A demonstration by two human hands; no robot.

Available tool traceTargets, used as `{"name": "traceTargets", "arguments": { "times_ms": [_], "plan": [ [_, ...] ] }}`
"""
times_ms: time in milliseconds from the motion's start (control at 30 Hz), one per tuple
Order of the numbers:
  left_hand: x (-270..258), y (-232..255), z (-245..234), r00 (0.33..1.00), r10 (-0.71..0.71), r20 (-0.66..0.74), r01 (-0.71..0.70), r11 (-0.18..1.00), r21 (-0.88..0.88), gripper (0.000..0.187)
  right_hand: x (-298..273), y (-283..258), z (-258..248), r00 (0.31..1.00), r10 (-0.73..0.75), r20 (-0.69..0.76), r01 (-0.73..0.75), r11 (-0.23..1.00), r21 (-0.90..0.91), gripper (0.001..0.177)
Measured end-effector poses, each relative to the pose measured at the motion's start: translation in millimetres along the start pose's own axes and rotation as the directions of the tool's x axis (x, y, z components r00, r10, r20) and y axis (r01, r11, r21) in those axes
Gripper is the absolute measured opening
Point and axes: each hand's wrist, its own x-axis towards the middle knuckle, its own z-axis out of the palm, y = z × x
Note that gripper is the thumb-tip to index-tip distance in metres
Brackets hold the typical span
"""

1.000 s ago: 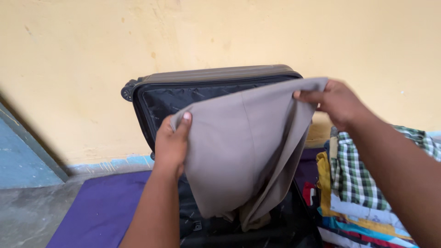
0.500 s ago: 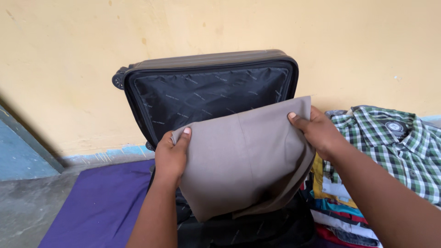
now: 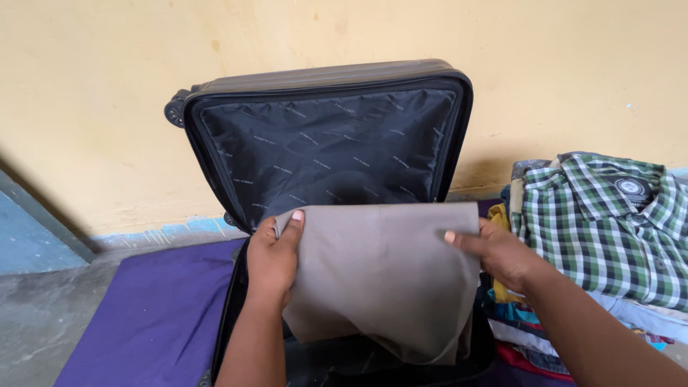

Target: The person takes a folded green and white plaid shirt out of a suitcase, shows it to the camera, then places it on a stack of clothes before picking up and folding a pair of tan pants and putting them into the suitcase. The person then closes the suitcase zipper and pats the top of the case.

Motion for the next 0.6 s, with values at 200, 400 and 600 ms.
{"name": "traceTargets", "arguments": {
  "times_ms": [200, 400, 600],
  "plan": [
    [5.6, -20.8, 6.3, 0.999, -0.025, 0.044, 0.029, 0.996, -0.081, 0.029, 11.4, 45.9, -15.5, 0.964, 0.150, 0.219, -0.132, 0.987, -0.096, 0.070],
    [4.0, -24.9, 5.2, 0.982, -0.176, 0.075, 0.180, 0.982, -0.063, 0.037, 15.2, 64.0, -1.1, 0.984, 0.172, 0.047, -0.175, 0.982, 0.073, 0.059],
    [11.1, -43.9, -1.1, 0.911, -0.413, 0.018, 0.406, 0.903, 0.140, 0.053, 18.5, 54.8, 14.6, 0.973, 0.199, -0.114, -0.194, 0.979, 0.058, 0.050]
  ]
}}
